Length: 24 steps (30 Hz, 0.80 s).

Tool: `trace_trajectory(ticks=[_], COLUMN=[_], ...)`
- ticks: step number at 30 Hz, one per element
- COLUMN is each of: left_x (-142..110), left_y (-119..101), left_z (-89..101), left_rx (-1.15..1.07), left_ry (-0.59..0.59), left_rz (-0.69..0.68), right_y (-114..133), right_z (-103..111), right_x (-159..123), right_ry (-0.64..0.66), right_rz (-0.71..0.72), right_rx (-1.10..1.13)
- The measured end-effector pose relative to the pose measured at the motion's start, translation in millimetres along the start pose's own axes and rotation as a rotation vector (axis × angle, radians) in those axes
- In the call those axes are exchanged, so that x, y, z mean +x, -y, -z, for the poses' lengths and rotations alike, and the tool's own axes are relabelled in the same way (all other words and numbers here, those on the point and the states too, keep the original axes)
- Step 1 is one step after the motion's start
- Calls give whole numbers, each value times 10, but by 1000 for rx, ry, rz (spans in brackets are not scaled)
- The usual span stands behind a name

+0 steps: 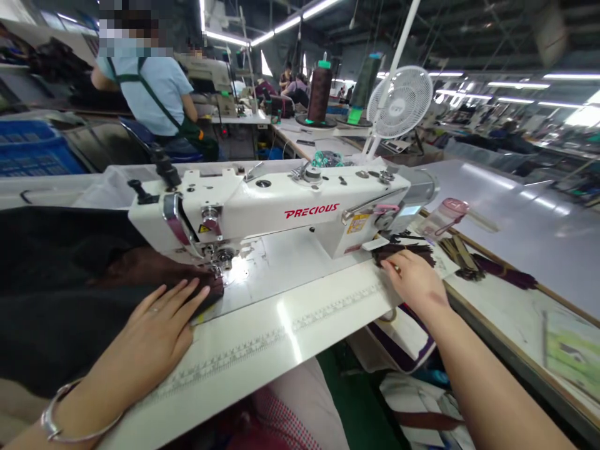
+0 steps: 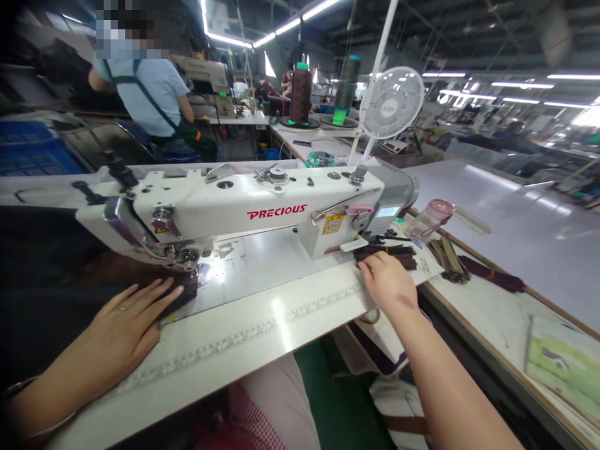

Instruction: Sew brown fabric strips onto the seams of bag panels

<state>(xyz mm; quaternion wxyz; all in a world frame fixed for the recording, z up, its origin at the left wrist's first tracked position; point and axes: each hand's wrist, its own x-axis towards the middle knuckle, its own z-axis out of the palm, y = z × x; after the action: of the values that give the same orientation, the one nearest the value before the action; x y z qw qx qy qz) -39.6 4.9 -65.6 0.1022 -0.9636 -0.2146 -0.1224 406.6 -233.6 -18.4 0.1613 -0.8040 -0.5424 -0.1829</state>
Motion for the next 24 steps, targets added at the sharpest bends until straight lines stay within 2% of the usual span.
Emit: trace_trajectory(ticks=[2, 5, 9, 17, 24], left_x=[0, 12, 25, 30, 13], left_y=[18, 33, 2, -1, 29], left_z=[-18, 5, 53, 72, 8], left_rx=[20, 47, 60, 38, 63], left_ry=[7, 31, 44, 43, 31], left_rz=[2, 3, 13, 25, 8], right_y=[-312, -492, -509, -507, -526], right_z=[-105, -223, -275, -247, -338], right_x=[46, 66, 3, -54, -66], right_ry=[-1, 16, 0, -45, -158], right_rz=[0, 35, 63, 101, 77], right_rx=[-33, -56, -74, -70, -37])
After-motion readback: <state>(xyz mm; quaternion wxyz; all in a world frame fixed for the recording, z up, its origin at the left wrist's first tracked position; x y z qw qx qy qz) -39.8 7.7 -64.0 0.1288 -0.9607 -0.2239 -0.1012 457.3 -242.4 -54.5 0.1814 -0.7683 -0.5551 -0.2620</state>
